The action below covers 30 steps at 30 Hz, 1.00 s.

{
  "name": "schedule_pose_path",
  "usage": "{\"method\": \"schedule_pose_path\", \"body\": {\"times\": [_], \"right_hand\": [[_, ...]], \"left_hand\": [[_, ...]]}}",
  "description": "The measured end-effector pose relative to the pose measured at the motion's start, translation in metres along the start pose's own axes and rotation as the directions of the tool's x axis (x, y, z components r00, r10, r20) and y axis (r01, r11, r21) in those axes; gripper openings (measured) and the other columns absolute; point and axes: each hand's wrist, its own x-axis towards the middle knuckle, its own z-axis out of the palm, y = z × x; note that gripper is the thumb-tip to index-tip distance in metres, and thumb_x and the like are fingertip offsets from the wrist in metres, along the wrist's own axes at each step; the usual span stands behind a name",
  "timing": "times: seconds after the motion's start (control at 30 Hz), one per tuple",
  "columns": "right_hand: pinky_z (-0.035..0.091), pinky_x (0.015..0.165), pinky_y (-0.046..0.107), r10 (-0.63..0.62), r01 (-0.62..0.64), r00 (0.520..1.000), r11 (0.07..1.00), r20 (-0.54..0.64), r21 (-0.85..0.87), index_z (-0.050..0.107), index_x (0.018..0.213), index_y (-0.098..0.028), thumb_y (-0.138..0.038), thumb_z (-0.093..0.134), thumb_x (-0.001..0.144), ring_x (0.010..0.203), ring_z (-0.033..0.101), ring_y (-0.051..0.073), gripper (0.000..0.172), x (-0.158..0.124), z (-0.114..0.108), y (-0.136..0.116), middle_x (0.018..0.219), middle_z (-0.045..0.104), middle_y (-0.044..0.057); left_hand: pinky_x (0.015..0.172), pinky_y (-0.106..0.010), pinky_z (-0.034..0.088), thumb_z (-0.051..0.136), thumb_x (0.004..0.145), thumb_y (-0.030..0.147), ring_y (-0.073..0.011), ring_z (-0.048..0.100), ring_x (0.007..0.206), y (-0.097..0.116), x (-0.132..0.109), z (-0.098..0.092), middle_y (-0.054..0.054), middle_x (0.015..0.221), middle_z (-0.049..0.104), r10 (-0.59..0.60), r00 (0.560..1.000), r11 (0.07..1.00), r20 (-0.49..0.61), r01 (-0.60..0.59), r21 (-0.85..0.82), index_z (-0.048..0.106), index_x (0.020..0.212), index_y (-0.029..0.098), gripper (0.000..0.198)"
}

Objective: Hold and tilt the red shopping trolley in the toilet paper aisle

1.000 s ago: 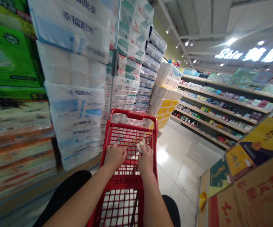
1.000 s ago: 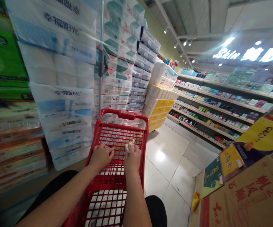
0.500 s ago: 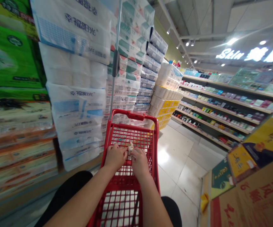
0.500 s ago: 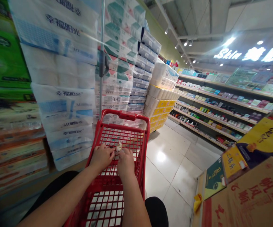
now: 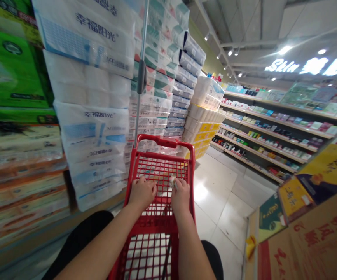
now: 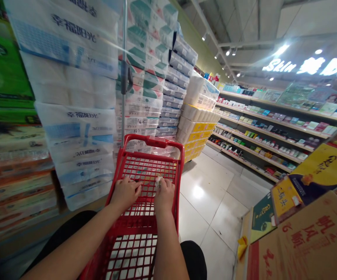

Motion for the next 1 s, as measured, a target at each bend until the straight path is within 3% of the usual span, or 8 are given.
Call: {"method": "schedule_pose_path", "body": {"times": [0.17, 0.33, 0.5, 0.67, 0.87, 1.0], "right_hand": [[0.043, 0.085, 0.030, -0.144, 0.136, 0.984, 0.987, 0.106, 0.082, 0.067, 0.108, -0.024, 0.002, 0.047, 0.076, 0.096, 0.052, 0.019, 0.046, -0.0007, 0.0014, -0.0030, 0.104, 0.062, 0.005], [0.043, 0.086, 0.033, 0.035, -0.035, 0.999, 0.999, -0.024, -0.007, 0.066, 0.111, -0.021, -0.004, 0.049, 0.082, 0.095, 0.051, 0.021, 0.038, 0.0012, 0.0012, 0.0001, 0.108, 0.061, 0.008], [0.042, 0.088, 0.031, -0.098, 0.095, 0.993, 0.994, 0.068, 0.046, 0.064, 0.116, -0.023, -0.001, 0.048, 0.080, 0.098, 0.050, 0.020, 0.045, 0.0002, 0.0031, -0.0022, 0.110, 0.061, 0.006], [0.042, 0.087, 0.034, 0.082, -0.082, 0.997, 0.997, -0.012, -0.010, 0.066, 0.110, -0.018, -0.002, 0.052, 0.079, 0.097, 0.049, 0.023, 0.037, 0.0034, -0.0003, 0.0028, 0.107, 0.061, 0.009], [0.042, 0.085, 0.031, -0.051, 0.048, 0.996, 0.998, 0.070, 0.050, 0.066, 0.109, -0.022, 0.000, 0.052, 0.078, 0.096, 0.050, 0.021, 0.041, 0.0009, 0.0030, -0.0011, 0.104, 0.062, 0.006], [0.042, 0.085, 0.033, 0.074, -0.074, 0.997, 0.997, -0.013, 0.001, 0.066, 0.110, -0.021, -0.003, 0.053, 0.080, 0.095, 0.050, 0.022, 0.037, 0.0026, 0.0013, 0.0029, 0.104, 0.061, 0.008]], "left_hand": [[0.081, -0.045, 0.034, 0.039, 0.089, 0.031, -0.0280, 0.052, 0.093, 0.0005, -0.0004, -0.0020, -0.008, 0.087, 0.072, 0.022, 1.000, 0.999, -0.004, -0.022, 0.030, 0.072, 0.094, 0.025, 0.034], [0.081, -0.045, 0.034, 0.039, 0.090, 0.032, -0.0278, 0.052, 0.091, -0.0004, 0.0004, -0.0006, -0.006, 0.085, 0.073, 0.016, 1.000, 0.999, -0.004, -0.016, 0.039, 0.072, 0.097, 0.025, 0.035], [0.082, -0.046, 0.034, 0.040, 0.088, 0.033, -0.0279, 0.052, 0.093, -0.0034, 0.0030, 0.0058, -0.007, 0.088, 0.072, 0.020, 1.000, 0.998, -0.008, -0.020, 0.055, 0.072, 0.101, 0.025, 0.035], [0.084, -0.044, 0.033, 0.040, 0.088, 0.033, -0.0267, 0.051, 0.094, -0.0035, 0.0036, 0.0070, -0.006, 0.087, 0.072, 0.009, 1.000, 0.999, -0.009, -0.008, 0.050, 0.072, 0.102, 0.027, 0.035], [0.083, -0.043, 0.033, 0.040, 0.088, 0.033, -0.0269, 0.052, 0.095, -0.0030, 0.0030, 0.0064, -0.007, 0.088, 0.073, 0.014, 1.000, 0.998, -0.009, -0.013, 0.057, 0.072, 0.102, 0.026, 0.035], [0.084, -0.043, 0.033, 0.041, 0.088, 0.033, -0.0266, 0.051, 0.095, -0.0027, 0.0028, 0.0067, -0.006, 0.088, 0.072, 0.007, 1.000, 0.999, -0.014, -0.006, 0.050, 0.071, 0.104, 0.027, 0.035]]}}
